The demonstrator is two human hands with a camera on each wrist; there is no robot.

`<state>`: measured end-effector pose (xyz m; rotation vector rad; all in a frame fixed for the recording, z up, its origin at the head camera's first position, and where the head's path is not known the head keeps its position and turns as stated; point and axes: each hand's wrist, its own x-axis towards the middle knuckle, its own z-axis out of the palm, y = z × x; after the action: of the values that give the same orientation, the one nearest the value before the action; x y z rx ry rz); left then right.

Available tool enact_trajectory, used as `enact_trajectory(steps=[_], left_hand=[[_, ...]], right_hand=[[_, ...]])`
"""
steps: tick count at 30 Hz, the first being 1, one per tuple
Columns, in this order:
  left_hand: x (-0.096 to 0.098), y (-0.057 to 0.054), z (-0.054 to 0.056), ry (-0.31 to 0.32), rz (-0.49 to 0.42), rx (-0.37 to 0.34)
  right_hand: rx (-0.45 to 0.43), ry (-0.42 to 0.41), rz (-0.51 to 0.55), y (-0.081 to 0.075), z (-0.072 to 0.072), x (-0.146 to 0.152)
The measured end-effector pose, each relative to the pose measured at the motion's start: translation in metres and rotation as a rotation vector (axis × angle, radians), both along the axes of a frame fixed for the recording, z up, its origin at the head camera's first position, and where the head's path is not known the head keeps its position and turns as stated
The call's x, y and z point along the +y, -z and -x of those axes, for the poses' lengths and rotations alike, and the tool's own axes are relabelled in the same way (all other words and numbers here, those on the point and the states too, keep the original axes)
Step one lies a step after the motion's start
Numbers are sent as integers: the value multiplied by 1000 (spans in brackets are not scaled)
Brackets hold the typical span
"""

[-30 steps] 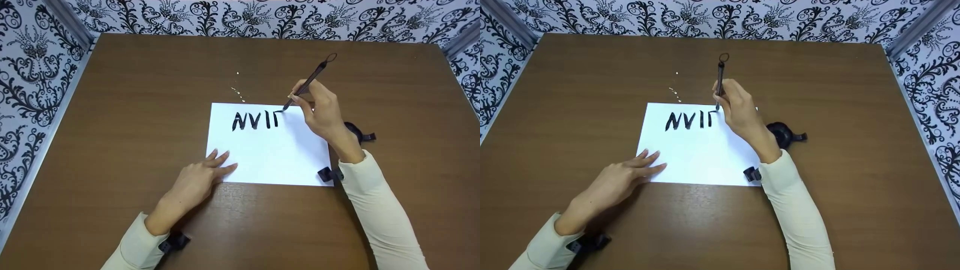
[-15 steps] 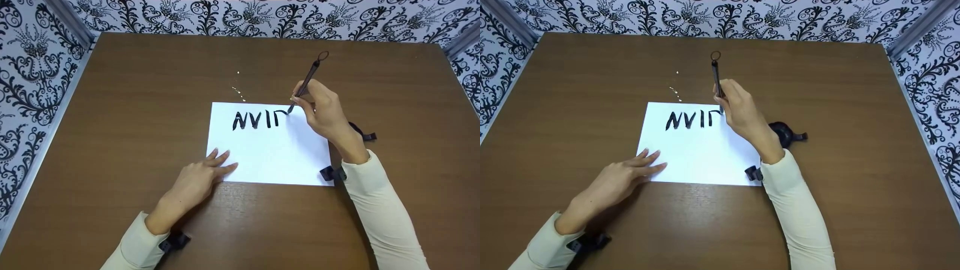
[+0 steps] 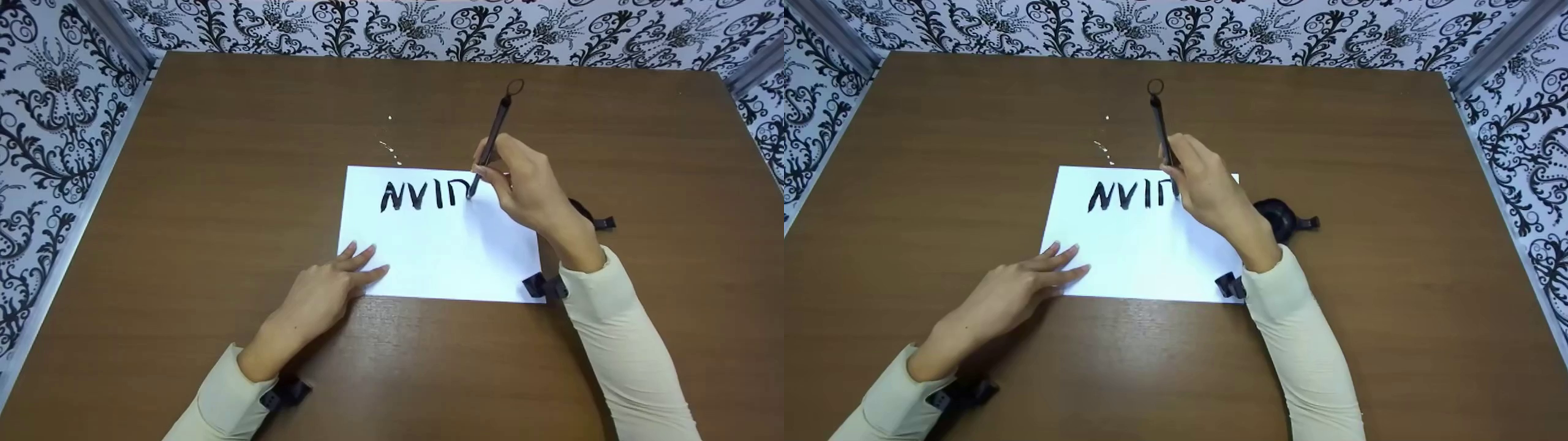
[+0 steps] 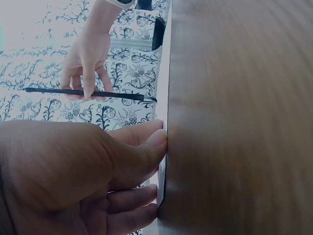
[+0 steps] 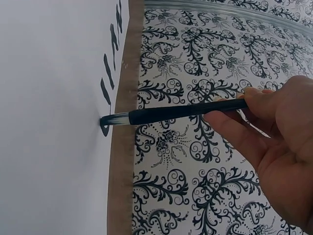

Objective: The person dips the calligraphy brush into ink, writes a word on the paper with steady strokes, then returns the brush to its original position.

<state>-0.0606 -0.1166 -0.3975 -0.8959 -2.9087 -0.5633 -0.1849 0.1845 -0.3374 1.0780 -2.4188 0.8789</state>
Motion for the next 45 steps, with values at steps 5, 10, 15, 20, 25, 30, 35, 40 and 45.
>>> enact_trajectory(steps=[5, 10, 15, 20, 25, 30, 35, 40, 45], left_hand=[[0, 1, 0, 4, -6, -3], [0, 0, 0, 5, -8, -7], [0, -1, 0, 5, -8, -6], [0, -1, 0, 3, -12, -10], [0, -2, -1, 4, -3, -13], [0, -2, 0, 1, -3, -16], [0, -2, 0, 2, 3, -15], [0, -3, 0, 4, 14, -10], [0, -3, 0, -1, 10, -14]], right_hand=[[-24, 4, -12, -1, -3, -2], [-24, -4, -12, -2, -5, -4], [-28, -23, -2, -2, -7, -7], [-51, -28, 7, -2, -9, -10], [-55, -32, 12, -2, -10, -11], [-42, -43, 34, 0, -10, -13], [-28, -51, 46, 2, -9, -14], [-23, -39, 75, -3, -11, -14], [15, -2, 154, -16, -13, -7]])
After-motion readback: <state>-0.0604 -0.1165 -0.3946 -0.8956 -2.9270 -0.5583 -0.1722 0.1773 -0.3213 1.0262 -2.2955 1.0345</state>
